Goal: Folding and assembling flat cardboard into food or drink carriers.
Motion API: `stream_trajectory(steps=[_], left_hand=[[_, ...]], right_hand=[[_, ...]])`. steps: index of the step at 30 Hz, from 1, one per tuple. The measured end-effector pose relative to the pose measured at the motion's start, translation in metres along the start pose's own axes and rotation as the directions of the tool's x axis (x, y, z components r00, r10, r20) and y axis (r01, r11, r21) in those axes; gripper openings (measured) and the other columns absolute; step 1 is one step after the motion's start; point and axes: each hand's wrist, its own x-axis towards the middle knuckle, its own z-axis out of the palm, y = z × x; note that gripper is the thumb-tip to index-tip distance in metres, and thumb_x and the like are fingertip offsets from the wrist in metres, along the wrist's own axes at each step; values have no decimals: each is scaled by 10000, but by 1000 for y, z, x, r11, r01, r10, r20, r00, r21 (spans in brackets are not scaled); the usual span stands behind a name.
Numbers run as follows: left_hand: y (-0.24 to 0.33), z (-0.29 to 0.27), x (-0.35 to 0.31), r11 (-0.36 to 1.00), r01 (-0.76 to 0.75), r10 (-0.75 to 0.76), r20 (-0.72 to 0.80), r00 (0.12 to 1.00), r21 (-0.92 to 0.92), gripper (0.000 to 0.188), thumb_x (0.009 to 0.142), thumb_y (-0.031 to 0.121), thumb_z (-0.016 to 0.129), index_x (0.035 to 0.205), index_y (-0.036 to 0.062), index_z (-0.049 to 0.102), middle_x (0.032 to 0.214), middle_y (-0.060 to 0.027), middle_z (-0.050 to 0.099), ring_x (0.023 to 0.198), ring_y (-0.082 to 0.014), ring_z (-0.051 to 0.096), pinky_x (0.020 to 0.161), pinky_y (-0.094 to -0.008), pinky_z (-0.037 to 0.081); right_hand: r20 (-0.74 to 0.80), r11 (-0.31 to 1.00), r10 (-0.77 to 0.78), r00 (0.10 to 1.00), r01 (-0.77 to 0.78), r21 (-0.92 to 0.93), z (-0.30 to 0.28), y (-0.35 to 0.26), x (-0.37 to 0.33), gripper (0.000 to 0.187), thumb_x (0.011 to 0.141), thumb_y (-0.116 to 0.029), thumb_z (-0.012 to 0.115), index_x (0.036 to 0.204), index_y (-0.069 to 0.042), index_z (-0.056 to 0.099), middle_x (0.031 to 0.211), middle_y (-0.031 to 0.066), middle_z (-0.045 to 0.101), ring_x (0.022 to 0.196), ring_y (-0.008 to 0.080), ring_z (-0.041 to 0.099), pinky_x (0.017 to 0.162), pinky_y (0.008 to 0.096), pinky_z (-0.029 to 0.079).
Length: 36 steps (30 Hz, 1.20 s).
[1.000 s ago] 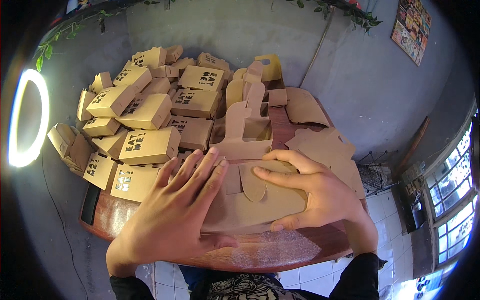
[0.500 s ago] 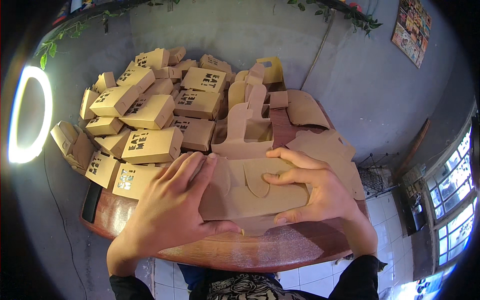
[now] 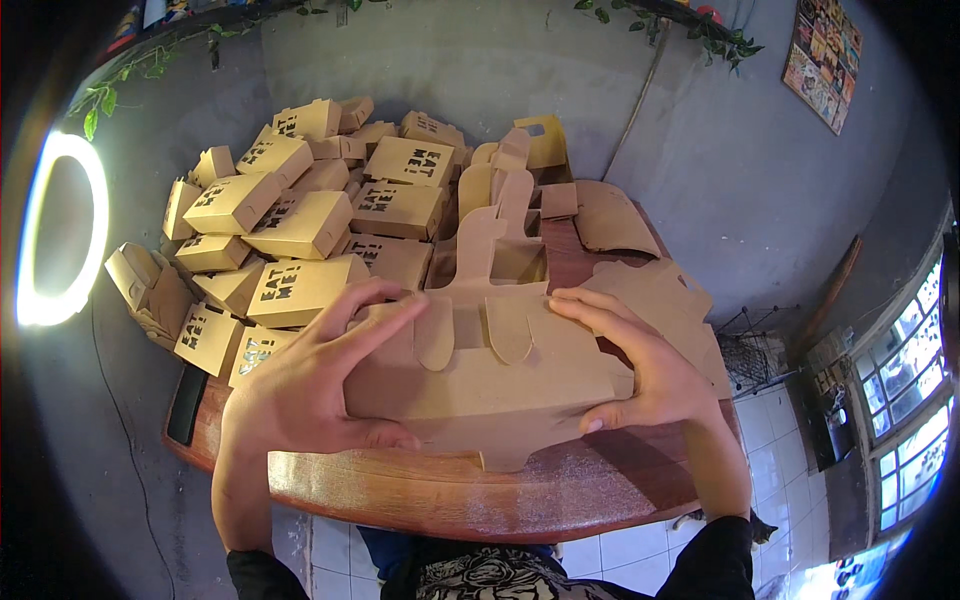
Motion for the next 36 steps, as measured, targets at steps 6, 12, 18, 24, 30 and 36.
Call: stream_trajectory(steps=[6,12,18,24,30,36], left_hand=[[-14,4,-11,993,-104,94,-154,984,-60,1265,523,599,870,1490,-10,329,1451,-229,402,1337,-373,419,1070,-454,382],[-17,10,-16,982,-158,147,-101,984,-107,1121,585,519,884,1467,33,393,1431,-239,406,1286,-390,469,1035,-457,417],[-18,21,-21,984,-124,105,-146,984,-128,1101,539,661,840,1378,26,515,1434,-256,417,1307,-407,456,1067,-498,371],[-11,41,-19,979,-31,-17,-236,972,-199,977,631,528,857,1407,67,483,1387,-227,445,1253,-411,486,1035,-463,422],[-8,50,17,776,71,-297,-264,918,-626,684,880,450,669,1367,3,493,1182,-166,589,1052,-242,580,856,-363,502],[-22,76,38,430,330,-352,181,918,-840,706,992,466,533,1492,19,313,1280,-107,561,996,-148,613,780,-271,520]], right_hand=[[-80,997,6,997,0,77,2,4,-4,1054,659,-465,868,1483,-39,367,1499,167,361,1365,320,379,1103,426,334],[-23,996,-48,999,46,-75,-3,11,-8,1039,649,-561,834,1444,-23,435,1493,191,360,1381,338,365,1116,444,312],[-41,999,-18,999,16,-46,0,11,-9,1024,651,-567,825,1437,-28,449,1508,194,345,1391,345,353,1128,456,292],[-146,998,-46,988,52,43,11,20,-11,994,643,-512,844,1424,-26,465,1456,196,428,1369,321,388,1120,433,305],[-102,732,400,911,-251,634,-7,18,8,752,857,-613,633,1297,-8,562,1210,106,621,1089,190,604,921,332,483],[-225,517,762,607,-361,776,17,27,-11,489,919,-544,604,1083,-85,642,960,47,672,818,154,666,702,337,569]])
